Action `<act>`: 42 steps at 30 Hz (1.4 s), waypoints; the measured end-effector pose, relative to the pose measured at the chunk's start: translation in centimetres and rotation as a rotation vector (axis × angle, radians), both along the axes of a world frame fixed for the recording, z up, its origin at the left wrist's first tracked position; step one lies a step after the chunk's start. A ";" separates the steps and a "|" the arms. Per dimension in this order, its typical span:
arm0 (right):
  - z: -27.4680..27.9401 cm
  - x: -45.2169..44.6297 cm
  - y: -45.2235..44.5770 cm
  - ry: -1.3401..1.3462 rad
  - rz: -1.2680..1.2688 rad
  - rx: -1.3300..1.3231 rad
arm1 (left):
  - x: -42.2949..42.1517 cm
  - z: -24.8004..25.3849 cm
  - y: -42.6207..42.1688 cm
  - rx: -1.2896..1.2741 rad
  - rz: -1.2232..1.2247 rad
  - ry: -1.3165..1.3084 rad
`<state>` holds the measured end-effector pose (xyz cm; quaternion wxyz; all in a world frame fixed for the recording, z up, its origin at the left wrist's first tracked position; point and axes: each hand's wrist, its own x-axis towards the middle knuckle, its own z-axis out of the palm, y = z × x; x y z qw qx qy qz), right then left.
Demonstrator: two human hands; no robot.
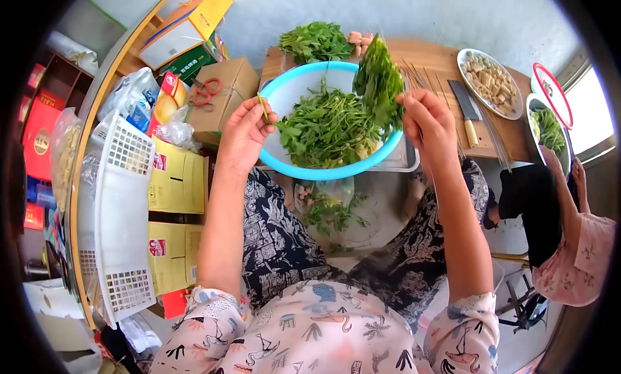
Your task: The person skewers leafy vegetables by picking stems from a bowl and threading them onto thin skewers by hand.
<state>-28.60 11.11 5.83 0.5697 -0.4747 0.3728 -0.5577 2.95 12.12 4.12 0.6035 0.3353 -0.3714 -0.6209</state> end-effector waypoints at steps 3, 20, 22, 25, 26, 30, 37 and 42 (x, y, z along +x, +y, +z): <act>1.8 0.0 4.3 0.008 -0.015 -0.003 | -0.8 1.0 2.1 -0.025 -0.025 0.032; 7.4 3.0 19.3 0.228 0.341 0.081 | -2.8 4.9 11.3 -0.066 -0.008 0.022; 7.3 3.3 19.6 0.248 0.343 0.083 | -2.8 5.0 12.0 -0.049 -0.004 0.072; 7.2 3.6 19.6 0.259 0.355 0.076 | -3.2 5.4 12.4 -0.006 0.025 0.116; 7.0 3.7 19.6 0.247 0.352 0.079 | -3.2 5.3 12.4 -0.002 0.022 0.115; 6.4 3.7 19.4 0.224 0.336 0.108 | -3.4 4.8 12.1 0.015 -0.037 0.133; 5.1 3.9 18.2 0.198 0.342 0.123 | -3.8 3.7 11.5 0.051 -0.033 0.145; 4.5 3.9 17.5 0.192 0.345 0.141 | -4.1 3.2 11.2 0.084 -0.020 0.139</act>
